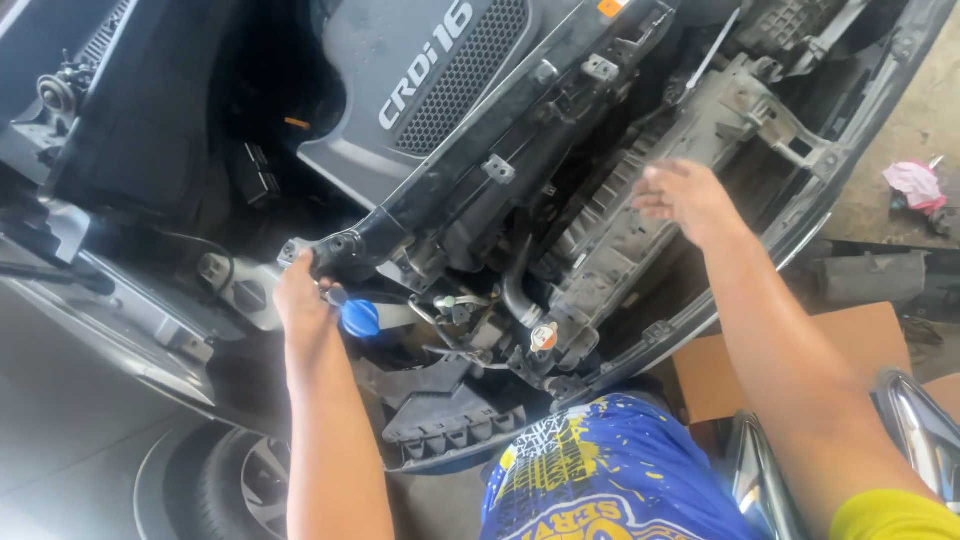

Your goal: Removing the upper radiator support bracket and associated components from the front of a vehicle.

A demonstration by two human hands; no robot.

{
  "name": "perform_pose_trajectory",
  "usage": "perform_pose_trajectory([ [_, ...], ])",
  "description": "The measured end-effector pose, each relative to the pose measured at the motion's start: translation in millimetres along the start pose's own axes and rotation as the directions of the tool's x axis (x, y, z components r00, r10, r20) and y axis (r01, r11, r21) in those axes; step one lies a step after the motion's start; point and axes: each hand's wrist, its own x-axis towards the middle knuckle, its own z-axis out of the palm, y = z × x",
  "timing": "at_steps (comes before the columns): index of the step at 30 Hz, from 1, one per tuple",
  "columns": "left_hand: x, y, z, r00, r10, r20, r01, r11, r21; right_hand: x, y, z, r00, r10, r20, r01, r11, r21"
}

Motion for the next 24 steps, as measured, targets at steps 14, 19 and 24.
perform_pose_trajectory([
  [14,1,-52,-21,0.998,0.052,-0.038,-0.047,0.994,0.101,-108,90,30,0.97,0.176,0.166,-0.093,0.906,-0.412],
  [19,-32,-61,-29,0.993,0.115,-0.028,-0.111,0.987,0.12,-60,76,38,0.996,-0.065,0.068,0.078,0.975,-0.209],
  [24,-78,-57,-16,0.979,0.196,-0.062,-0.182,0.966,0.181,53,28,18,0.854,-0.42,-0.306,0.381,0.907,-0.179],
])
